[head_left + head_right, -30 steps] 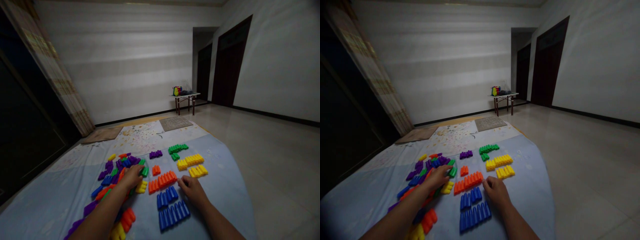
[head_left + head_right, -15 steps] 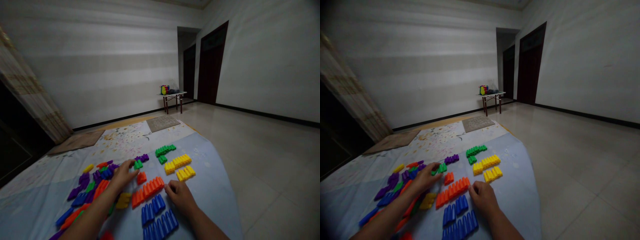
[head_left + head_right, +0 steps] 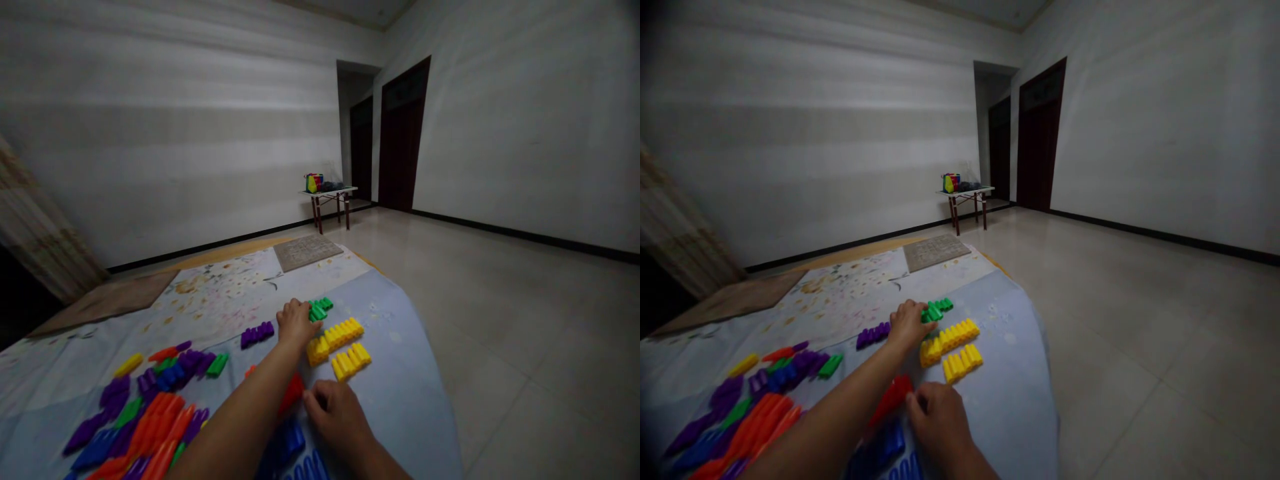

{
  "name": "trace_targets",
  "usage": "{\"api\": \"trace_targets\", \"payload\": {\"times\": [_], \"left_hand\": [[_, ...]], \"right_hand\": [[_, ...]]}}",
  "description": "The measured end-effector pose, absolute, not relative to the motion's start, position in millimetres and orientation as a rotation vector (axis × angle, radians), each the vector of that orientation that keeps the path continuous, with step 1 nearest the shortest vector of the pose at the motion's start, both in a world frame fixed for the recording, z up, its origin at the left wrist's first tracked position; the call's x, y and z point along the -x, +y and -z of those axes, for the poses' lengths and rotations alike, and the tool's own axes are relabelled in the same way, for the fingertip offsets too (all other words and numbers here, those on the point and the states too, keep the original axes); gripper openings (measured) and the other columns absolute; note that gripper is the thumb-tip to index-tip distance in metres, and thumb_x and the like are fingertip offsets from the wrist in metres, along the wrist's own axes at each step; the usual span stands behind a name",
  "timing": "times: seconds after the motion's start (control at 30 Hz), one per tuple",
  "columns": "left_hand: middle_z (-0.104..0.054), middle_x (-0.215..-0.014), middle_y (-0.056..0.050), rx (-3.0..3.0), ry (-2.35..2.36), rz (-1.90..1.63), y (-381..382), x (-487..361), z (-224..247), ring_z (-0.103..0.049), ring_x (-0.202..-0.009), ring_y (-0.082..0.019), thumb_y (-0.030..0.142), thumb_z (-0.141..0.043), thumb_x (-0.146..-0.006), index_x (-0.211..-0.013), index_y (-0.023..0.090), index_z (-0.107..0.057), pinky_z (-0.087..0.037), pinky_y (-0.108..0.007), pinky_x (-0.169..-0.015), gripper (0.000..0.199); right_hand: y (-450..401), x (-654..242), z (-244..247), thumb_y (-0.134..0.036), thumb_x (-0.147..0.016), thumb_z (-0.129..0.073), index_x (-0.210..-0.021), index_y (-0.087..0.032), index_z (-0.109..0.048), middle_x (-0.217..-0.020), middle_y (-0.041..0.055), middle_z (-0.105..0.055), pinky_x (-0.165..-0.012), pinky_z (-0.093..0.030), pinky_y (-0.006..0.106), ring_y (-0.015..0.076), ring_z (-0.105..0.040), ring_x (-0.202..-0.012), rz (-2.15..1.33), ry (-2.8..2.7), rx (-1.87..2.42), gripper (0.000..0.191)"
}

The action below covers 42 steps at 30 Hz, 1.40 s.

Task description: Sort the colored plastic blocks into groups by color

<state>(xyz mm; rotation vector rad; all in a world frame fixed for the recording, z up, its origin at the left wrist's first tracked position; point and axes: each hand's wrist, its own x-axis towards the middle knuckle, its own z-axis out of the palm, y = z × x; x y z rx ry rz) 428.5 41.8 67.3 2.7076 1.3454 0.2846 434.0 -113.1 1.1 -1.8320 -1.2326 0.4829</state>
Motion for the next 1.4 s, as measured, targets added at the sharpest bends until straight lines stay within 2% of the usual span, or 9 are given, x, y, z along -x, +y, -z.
{"api": "trace_targets", "payload": {"times": [0.4,0.5,0.6,0.7,0.8,0.97,1.13,1.27,1.4], "left_hand": [[-0.061,-0.105,-0.010,-2.657,1.382,-0.266,47,-435,-47,-0.052,-0.104,-0.029,0.043,-0.068,-0.060,-0.095,0.023,-0.067,-0.037,-0.037,-0.085,0.040],[-0.063,-0.101,-0.007,-2.626,1.346,-0.429,48,-417,-65,-0.055,-0.100,-0.024,0.049,-0.056,-0.072,-0.097,0.024,-0.066,-0.037,-0.033,-0.083,0.036],[-0.065,-0.092,-0.005,-2.585,1.341,-0.591,55,-380,-85,-0.057,-0.090,-0.018,0.048,-0.035,-0.085,-0.087,0.021,-0.066,-0.038,-0.028,-0.080,0.042],[-0.066,-0.076,-0.003,-2.518,1.413,-0.637,70,-328,-95,-0.058,-0.075,-0.015,0.050,-0.026,-0.086,-0.080,0.018,-0.065,-0.039,-0.024,-0.068,0.051],[-0.067,-0.073,-0.002,-2.446,1.557,-0.598,85,-274,-91,-0.059,-0.069,-0.015,0.049,-0.029,-0.085,-0.080,0.018,-0.064,-0.039,-0.023,-0.061,0.047],[-0.071,-0.084,-0.004,-2.417,1.720,-0.414,94,-218,-69,-0.063,-0.080,-0.019,0.046,-0.039,-0.080,-0.083,0.020,-0.066,-0.041,-0.026,-0.065,0.038],[-0.068,-0.102,-0.010,-2.509,1.803,-0.270,87,-220,-53,-0.059,-0.099,-0.027,0.049,-0.041,-0.079,-0.092,0.021,-0.067,-0.040,-0.036,-0.078,0.041],[-0.068,-0.101,-0.014,-2.616,1.807,-0.174,81,-234,-52,-0.057,-0.100,-0.032,0.045,-0.044,-0.077,-0.094,0.018,-0.066,-0.037,-0.043,-0.083,0.038],[-0.068,-0.098,-0.014,-2.661,1.809,-0.102,77,-241,-56,-0.058,-0.098,-0.032,0.040,-0.046,-0.076,-0.091,0.018,-0.065,-0.036,-0.045,-0.084,0.033]], "right_hand": [[-113,-434,-1,-0.028,-0.084,-0.048,-0.059,-0.016,-0.055,-0.059,-0.0005,-0.058,-0.052,-0.025,0.021,0.0093,-0.049,-0.056,-0.491,-1.227,1.837,0.028],[-114,-435,-1,-0.029,-0.083,-0.048,-0.058,-0.016,-0.053,-0.056,-0.0015,-0.055,-0.052,-0.024,0.021,0.0094,-0.047,-0.055,-0.487,-1.226,1.838,0.029],[-114,-435,-2,-0.030,-0.082,-0.048,-0.057,-0.016,-0.049,-0.054,-0.0028,-0.050,-0.052,-0.024,0.021,0.0093,-0.045,-0.054,-0.496,-1.230,1.843,0.029],[-115,-435,-2,-0.031,-0.082,-0.047,-0.056,-0.017,-0.046,-0.054,-0.0034,-0.048,-0.052,-0.025,0.022,0.0093,-0.045,-0.054,-0.516,-1.235,1.829,0.030],[-115,-435,0,-0.034,-0.083,-0.045,-0.056,-0.017,-0.044,-0.054,-0.0035,-0.046,-0.052,-0.025,0.022,0.0098,-0.044,-0.054,-0.536,-1.240,1.828,0.032],[-115,-436,4,-0.038,-0.084,-0.043,-0.057,-0.018,-0.044,-0.054,-0.0032,-0.046,-0.053,-0.026,0.022,0.0108,-0.045,-0.054,-0.526,-1.275,1.825,0.034],[-114,-437,5,-0.039,-0.085,-0.041,-0.058,-0.017,-0.046,-0.055,-0.0023,-0.048,-0.053,-0.027,0.023,0.0116,-0.047,-0.055,-0.533,-1.305,1.817,0.035],[-115,-437,2,-0.039,-0.085,-0.041,-0.058,-0.017,-0.047,-0.055,-0.0020,-0.048,-0.053,-0.028,0.023,0.0119,-0.047,-0.055,-0.518,-1.292,1.810,0.036],[-115,-437,2,-0.038,-0.085,-0.043,-0.056,-0.017,-0.047,-0.053,-0.0025,-0.047,-0.051,-0.028,0.023,0.0112,-0.045,-0.053,-0.505,-1.276,1.796,0.036]]}}
